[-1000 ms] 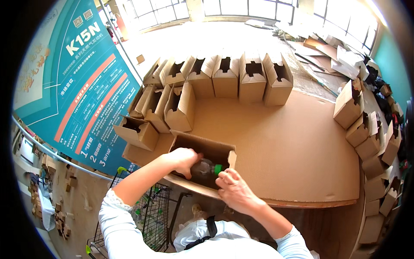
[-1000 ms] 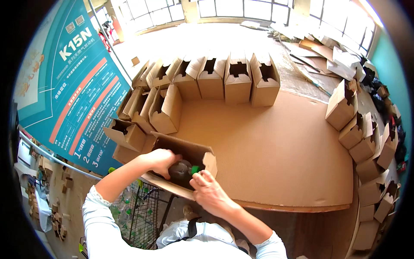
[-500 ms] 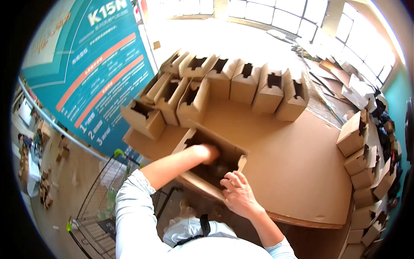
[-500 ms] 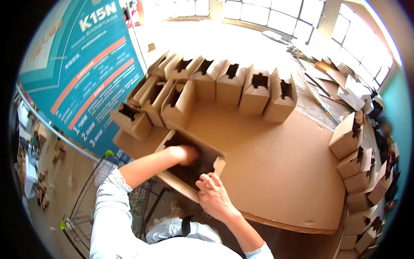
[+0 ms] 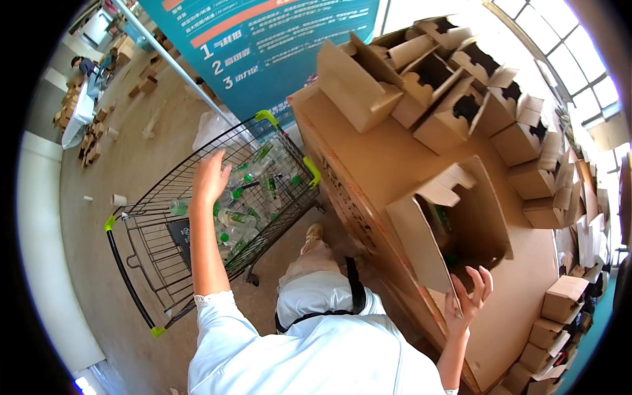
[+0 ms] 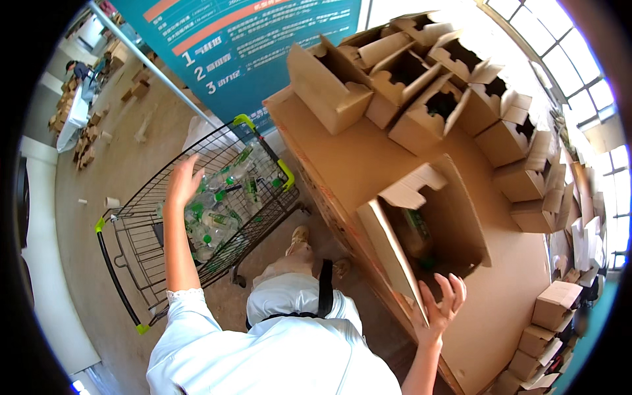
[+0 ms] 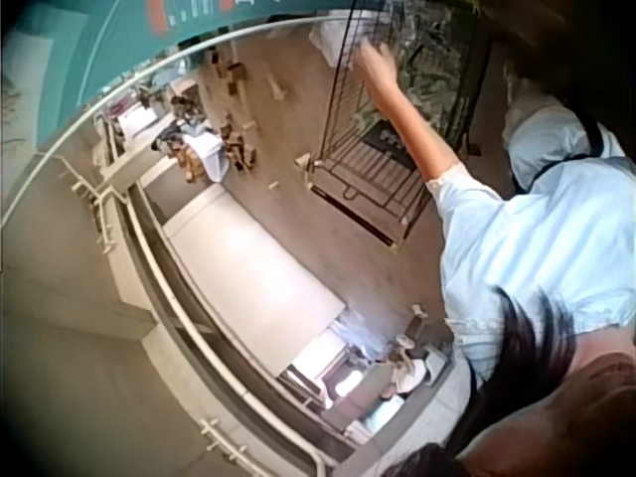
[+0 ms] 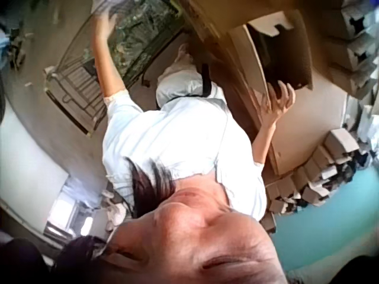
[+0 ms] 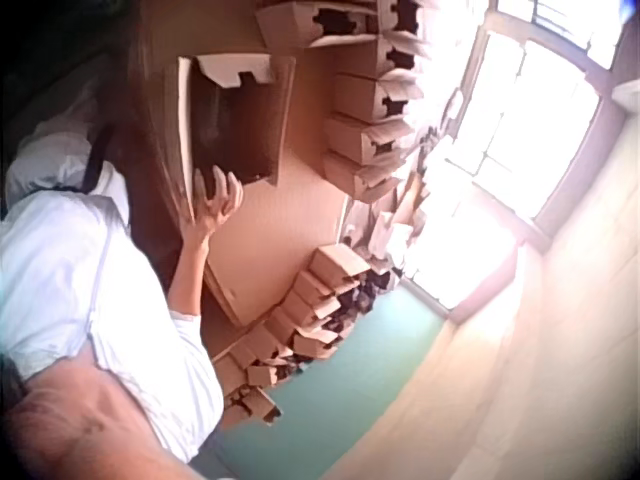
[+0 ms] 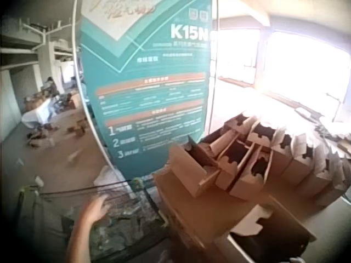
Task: The person places bottles into small cardboard boxes, folds the box flaps closed, and stacks the filled boxes on a work surface.
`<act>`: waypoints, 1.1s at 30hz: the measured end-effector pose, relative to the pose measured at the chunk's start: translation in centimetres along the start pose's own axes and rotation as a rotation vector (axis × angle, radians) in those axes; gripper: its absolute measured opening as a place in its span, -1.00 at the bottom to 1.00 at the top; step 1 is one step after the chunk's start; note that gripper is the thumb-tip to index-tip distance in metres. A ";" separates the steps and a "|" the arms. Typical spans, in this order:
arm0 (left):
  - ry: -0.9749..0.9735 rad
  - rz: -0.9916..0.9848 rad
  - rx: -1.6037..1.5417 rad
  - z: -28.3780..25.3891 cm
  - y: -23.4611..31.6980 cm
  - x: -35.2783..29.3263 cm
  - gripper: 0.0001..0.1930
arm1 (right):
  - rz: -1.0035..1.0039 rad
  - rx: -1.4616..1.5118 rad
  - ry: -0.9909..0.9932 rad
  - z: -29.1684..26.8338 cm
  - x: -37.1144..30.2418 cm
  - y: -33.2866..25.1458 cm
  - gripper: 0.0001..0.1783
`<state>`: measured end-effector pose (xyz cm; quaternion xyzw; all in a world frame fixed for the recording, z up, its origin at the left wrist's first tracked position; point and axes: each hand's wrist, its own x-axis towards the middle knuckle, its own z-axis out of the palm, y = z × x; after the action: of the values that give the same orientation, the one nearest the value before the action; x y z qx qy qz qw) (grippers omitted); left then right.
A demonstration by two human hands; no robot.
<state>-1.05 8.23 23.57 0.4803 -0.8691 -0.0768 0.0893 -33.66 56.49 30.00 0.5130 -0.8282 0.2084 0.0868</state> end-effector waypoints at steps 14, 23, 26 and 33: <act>-1.026 -0.140 0.290 30.2 -18.4 -10.6 -0.08 | 0.200 -0.377 -0.402 -4.9 2.3 -2.7 -0.60; -1.081 -0.010 0.558 31.3 -17.2 -9.7 -0.37 | 0.534 -0.121 -0.239 -3.7 4.0 -5.0 -0.67; -1.012 0.023 0.523 34.0 -19.1 -10.2 -0.21 | 0.508 -0.126 -0.263 -3.9 4.6 -5.3 -0.69; -0.419 -0.314 0.106 27.0 -17.9 -7.3 0.03 | 0.394 -0.024 -0.175 -4.0 3.8 -3.7 -0.69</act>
<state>11.33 6.30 -7.22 0.5869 -0.7863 -0.1419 -0.1306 -32.38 53.75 35.91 0.3562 -0.9193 0.1662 -0.0218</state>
